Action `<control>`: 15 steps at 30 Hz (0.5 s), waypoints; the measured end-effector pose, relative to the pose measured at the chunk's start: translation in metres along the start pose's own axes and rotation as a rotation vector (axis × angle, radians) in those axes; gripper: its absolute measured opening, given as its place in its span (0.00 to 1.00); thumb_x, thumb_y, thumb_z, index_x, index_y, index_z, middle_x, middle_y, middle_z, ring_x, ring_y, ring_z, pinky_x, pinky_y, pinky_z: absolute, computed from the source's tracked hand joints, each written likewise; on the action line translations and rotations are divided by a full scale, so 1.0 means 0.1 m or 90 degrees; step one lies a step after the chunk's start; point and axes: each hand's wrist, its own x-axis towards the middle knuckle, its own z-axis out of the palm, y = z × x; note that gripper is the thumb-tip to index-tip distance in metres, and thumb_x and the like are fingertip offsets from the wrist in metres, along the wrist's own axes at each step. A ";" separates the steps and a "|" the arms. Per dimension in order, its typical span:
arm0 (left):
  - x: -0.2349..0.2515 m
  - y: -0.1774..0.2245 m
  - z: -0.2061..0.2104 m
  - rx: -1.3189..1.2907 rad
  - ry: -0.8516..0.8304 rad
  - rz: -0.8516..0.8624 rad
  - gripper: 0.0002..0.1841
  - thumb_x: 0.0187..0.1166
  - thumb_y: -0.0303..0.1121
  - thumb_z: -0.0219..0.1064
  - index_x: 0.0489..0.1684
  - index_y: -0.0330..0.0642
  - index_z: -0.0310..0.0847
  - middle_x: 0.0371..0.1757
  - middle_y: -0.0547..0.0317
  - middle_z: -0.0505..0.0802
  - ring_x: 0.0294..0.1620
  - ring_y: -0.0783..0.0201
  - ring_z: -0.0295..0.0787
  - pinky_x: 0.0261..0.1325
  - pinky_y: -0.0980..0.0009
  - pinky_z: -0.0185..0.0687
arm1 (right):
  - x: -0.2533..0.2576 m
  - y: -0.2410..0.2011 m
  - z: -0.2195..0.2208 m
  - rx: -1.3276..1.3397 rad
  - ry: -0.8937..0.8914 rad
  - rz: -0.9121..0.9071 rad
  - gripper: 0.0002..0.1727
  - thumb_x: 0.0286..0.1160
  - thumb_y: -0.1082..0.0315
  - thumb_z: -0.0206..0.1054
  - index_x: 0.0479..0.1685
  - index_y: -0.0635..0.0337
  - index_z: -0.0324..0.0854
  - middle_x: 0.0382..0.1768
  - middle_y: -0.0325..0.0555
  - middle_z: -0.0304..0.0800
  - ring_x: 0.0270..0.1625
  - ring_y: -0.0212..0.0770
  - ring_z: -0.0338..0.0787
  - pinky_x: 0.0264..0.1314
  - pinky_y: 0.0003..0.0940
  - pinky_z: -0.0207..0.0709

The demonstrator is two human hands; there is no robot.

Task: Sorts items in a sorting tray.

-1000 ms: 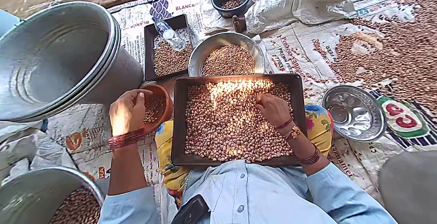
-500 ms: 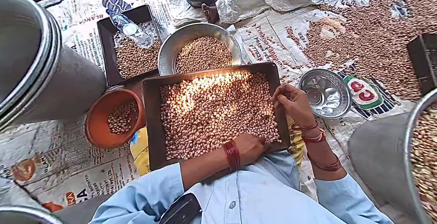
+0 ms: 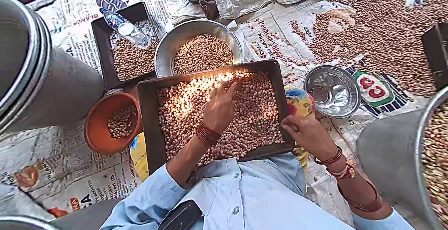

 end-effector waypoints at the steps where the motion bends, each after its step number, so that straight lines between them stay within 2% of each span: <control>1: -0.05 0.01 0.02 -0.015 0.028 0.039 0.25 0.74 0.27 0.71 0.74 0.44 0.82 0.72 0.34 0.83 0.66 0.32 0.85 0.50 0.43 0.88 | -0.03 -0.05 0.05 -0.037 -0.032 -0.011 0.10 0.78 0.67 0.67 0.45 0.64 0.91 0.33 0.59 0.91 0.35 0.59 0.93 0.37 0.57 0.84; 2: -0.10 0.05 0.06 -0.052 0.023 0.080 0.19 0.74 0.27 0.72 0.65 0.43 0.88 0.66 0.37 0.86 0.64 0.35 0.86 0.50 0.45 0.89 | -0.05 -0.08 0.13 -0.074 -0.052 -0.028 0.09 0.76 0.69 0.68 0.43 0.66 0.91 0.34 0.61 0.91 0.36 0.62 0.94 0.36 0.59 0.85; 4: -0.20 0.19 0.18 -0.128 -0.052 0.156 0.09 0.77 0.29 0.70 0.51 0.42 0.92 0.54 0.43 0.92 0.57 0.42 0.90 0.52 0.50 0.89 | -0.09 -0.10 0.29 -0.145 -0.070 -0.073 0.07 0.73 0.73 0.69 0.38 0.67 0.91 0.33 0.62 0.90 0.34 0.63 0.93 0.31 0.57 0.84; 6: -0.26 0.31 0.33 -0.152 -0.144 0.218 0.09 0.82 0.27 0.63 0.46 0.37 0.91 0.50 0.43 0.93 0.56 0.43 0.91 0.57 0.52 0.88 | -0.13 -0.12 0.44 -0.216 -0.059 -0.117 0.04 0.69 0.76 0.70 0.32 0.67 0.90 0.31 0.61 0.90 0.33 0.62 0.94 0.28 0.52 0.83; 8: -0.28 0.37 0.48 -0.136 -0.171 0.268 0.12 0.82 0.22 0.58 0.45 0.34 0.90 0.48 0.41 0.93 0.57 0.42 0.91 0.59 0.53 0.86 | -0.15 -0.13 0.52 -0.256 -0.035 -0.135 0.03 0.64 0.80 0.70 0.29 0.69 0.89 0.30 0.61 0.90 0.32 0.61 0.94 0.25 0.50 0.82; 11: -0.24 0.43 0.56 -0.098 -0.189 0.310 0.12 0.79 0.19 0.59 0.47 0.32 0.90 0.48 0.39 0.93 0.58 0.39 0.90 0.60 0.51 0.86 | -0.17 -0.12 0.56 -0.277 0.015 -0.128 0.03 0.60 0.82 0.71 0.28 0.68 0.90 0.27 0.59 0.89 0.30 0.58 0.93 0.24 0.48 0.82; 15: -0.16 0.53 0.52 -0.012 -0.306 0.296 0.13 0.85 0.23 0.55 0.54 0.31 0.87 0.57 0.35 0.90 0.67 0.36 0.85 0.66 0.47 0.80 | -0.15 -0.13 0.52 -0.260 0.067 -0.084 0.04 0.64 0.79 0.70 0.32 0.68 0.91 0.28 0.61 0.89 0.29 0.60 0.94 0.23 0.50 0.82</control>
